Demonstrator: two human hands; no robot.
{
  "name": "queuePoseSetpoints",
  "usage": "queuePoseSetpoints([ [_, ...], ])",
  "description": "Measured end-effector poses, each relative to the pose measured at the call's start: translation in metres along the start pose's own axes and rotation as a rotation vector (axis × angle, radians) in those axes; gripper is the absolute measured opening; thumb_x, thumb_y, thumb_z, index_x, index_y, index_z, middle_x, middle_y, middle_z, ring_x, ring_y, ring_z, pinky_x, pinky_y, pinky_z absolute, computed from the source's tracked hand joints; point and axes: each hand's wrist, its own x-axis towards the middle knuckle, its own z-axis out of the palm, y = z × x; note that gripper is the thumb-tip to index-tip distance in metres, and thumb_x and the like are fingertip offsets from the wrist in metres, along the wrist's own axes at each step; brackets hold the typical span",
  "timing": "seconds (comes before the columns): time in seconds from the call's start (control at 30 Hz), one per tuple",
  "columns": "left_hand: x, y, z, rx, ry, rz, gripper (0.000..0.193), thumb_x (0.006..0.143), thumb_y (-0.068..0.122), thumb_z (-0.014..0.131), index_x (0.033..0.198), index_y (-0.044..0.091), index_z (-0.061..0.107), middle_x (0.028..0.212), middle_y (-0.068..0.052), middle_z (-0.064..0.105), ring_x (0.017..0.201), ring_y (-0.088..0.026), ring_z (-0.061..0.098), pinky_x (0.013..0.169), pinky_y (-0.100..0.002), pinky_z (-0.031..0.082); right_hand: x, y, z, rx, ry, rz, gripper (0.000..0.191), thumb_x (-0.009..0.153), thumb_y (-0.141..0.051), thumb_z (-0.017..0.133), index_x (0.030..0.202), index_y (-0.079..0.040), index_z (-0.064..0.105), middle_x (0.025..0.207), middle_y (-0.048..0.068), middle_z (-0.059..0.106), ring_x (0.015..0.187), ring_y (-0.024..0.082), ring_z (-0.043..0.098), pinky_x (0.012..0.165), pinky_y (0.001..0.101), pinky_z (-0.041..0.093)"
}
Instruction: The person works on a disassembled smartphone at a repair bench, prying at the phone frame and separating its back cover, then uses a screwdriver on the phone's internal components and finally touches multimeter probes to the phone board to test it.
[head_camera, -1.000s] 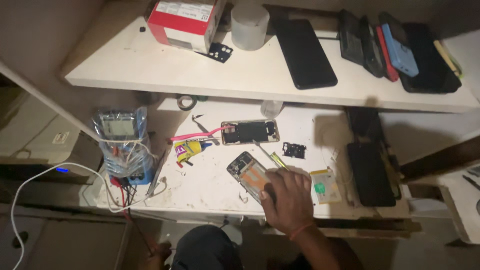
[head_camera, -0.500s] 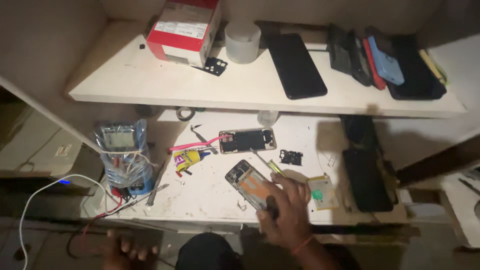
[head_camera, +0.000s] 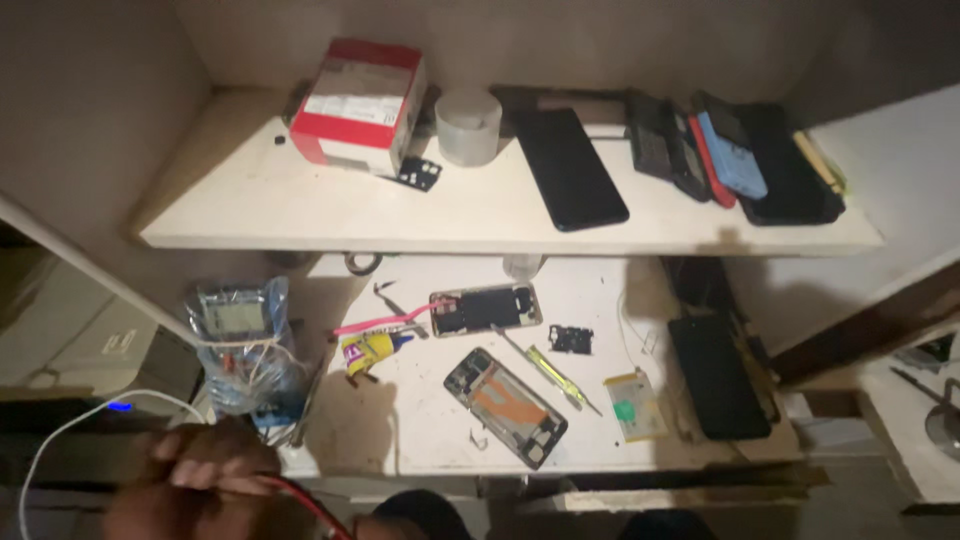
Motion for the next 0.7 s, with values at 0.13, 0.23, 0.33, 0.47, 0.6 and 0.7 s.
queuePoseSetpoints([
  [0.13, 0.011, 0.049, -0.013, -0.012, -0.094, 0.013, 0.034, 0.108, 0.032, 0.057, 0.082, 0.011, 0.056, 0.071, -0.001, 0.048, 0.075, -0.015, 0.048, 0.084, -0.038, 0.042, -0.004, 0.013, -0.013, -0.012, 0.011, -0.018, 0.04, 0.088, -0.025, 0.067, 0.125, -0.01, 0.067, 0.124, 0.011, 0.066, 0.119, 0.029, 0.063, 0.105, 0.0451, 0.049],
  [0.23, 0.017, 0.045, -0.035, 0.071, -0.09, 0.184, 0.034, 0.108, 0.033, 0.054, 0.084, 0.01, 0.056, 0.07, -0.002, 0.048, 0.072, -0.016, 0.048, 0.08, -0.038, 0.043, -0.005, 0.013, -0.009, -0.017, 0.012, -0.03, 0.04, 0.089, -0.025, 0.067, 0.125, -0.01, 0.068, 0.123, 0.011, 0.066, 0.118, 0.028, 0.064, 0.104, 0.0447, 0.05],
  [0.33, 0.007, -0.01, -0.068, 0.184, -0.048, 0.24, 0.035, 0.109, 0.035, 0.052, 0.086, 0.009, 0.056, 0.069, -0.002, 0.048, 0.069, -0.017, 0.048, 0.075, -0.039, 0.044, -0.008, 0.011, -0.009, -0.024, 0.009, -0.041, 0.039, 0.089, -0.025, 0.067, 0.125, -0.01, 0.068, 0.122, 0.011, 0.067, 0.117, 0.028, 0.065, 0.103, 0.0443, 0.05],
  [0.47, -0.022, -0.074, -0.081, 0.256, -0.1, 0.201, 0.037, 0.11, 0.037, 0.049, 0.088, 0.008, 0.055, 0.067, -0.004, 0.048, 0.065, -0.018, 0.049, 0.07, -0.039, 0.044, -0.011, 0.015, -0.02, -0.045, 0.016, -0.064, 0.038, 0.09, -0.025, 0.067, 0.124, -0.01, 0.068, 0.12, 0.01, 0.069, 0.115, 0.027, 0.066, 0.102, 0.0438, 0.051],
  [0.6, -0.036, -0.106, -0.061, 0.306, -0.157, 0.184, 0.039, 0.111, 0.039, 0.046, 0.091, 0.007, 0.055, 0.065, -0.005, 0.048, 0.062, -0.019, 0.049, 0.064, -0.04, 0.045, -0.011, 0.01, -0.02, -0.023, -0.001, -0.088, 0.036, 0.091, -0.025, 0.066, 0.124, -0.01, 0.069, 0.119, 0.01, 0.07, 0.113, 0.026, 0.068, 0.101, 0.0432, 0.052],
  [0.7, -0.039, -0.124, -0.047, 0.324, -0.186, 0.183, 0.04, 0.112, 0.04, 0.044, 0.093, 0.006, 0.054, 0.064, -0.006, 0.048, 0.059, -0.02, 0.049, 0.059, -0.04, 0.046, -0.015, -0.002, -0.009, 0.055, -0.001, -0.091, 0.035, 0.091, -0.025, 0.066, 0.123, -0.01, 0.069, 0.118, 0.01, 0.071, 0.112, 0.026, 0.069, 0.1, 0.0428, 0.053],
])
